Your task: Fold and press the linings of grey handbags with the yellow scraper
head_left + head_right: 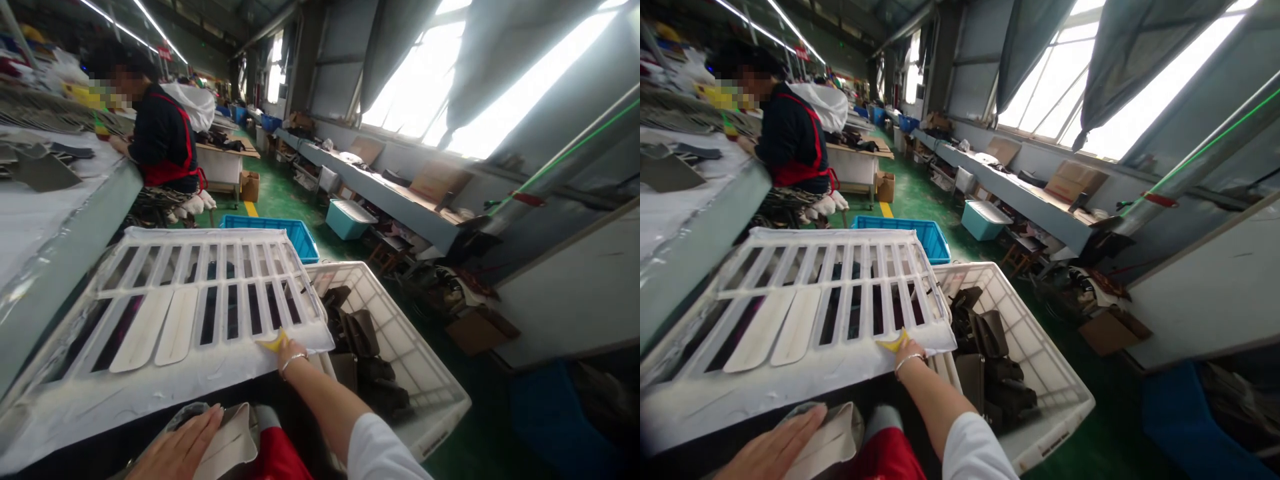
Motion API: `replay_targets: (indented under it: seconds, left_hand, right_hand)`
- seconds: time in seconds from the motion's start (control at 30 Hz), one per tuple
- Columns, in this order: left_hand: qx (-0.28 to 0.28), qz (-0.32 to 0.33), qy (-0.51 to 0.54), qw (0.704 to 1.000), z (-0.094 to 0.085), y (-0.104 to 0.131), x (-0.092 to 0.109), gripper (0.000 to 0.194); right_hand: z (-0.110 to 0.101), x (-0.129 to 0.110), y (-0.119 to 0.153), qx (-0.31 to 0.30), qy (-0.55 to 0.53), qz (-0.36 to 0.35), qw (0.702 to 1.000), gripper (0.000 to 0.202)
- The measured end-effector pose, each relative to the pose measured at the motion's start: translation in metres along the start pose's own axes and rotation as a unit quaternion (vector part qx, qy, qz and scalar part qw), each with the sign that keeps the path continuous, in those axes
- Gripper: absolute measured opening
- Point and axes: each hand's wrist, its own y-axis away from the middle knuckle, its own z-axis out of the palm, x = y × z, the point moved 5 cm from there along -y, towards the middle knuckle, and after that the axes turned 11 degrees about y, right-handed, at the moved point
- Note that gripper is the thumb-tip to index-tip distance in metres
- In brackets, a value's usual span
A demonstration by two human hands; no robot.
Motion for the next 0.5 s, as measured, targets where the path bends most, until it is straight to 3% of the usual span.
replay_targets:
  seconds: [0.13,0.27,0.37,0.5]
  left_hand:
    - [-0.014,-0.008,0.093,0.996,-0.034,-0.003,0.016,0.079]
    - [-0.167,-0.05,0.256,0.951,-0.06,-0.029,0.028,0.071]
    - [-0.247,-0.054,0.34,0.906,-0.067,-0.054,0.031,0.063]
    - [-0.295,-0.015,0.386,0.874,-0.06,-0.077,0.029,0.064]
  right_hand:
    - [-0.024,-0.014,-0.01,0.011,0.038,-0.048,0.998,0.029]
    - [-0.056,-0.019,-0.006,0.011,0.046,-0.127,0.991,0.026]
    - [-0.074,-0.006,0.016,-0.026,0.048,-0.177,0.983,0.039]
    - [-0.071,0.006,0.064,-0.082,0.092,-0.28,0.952,0.054]
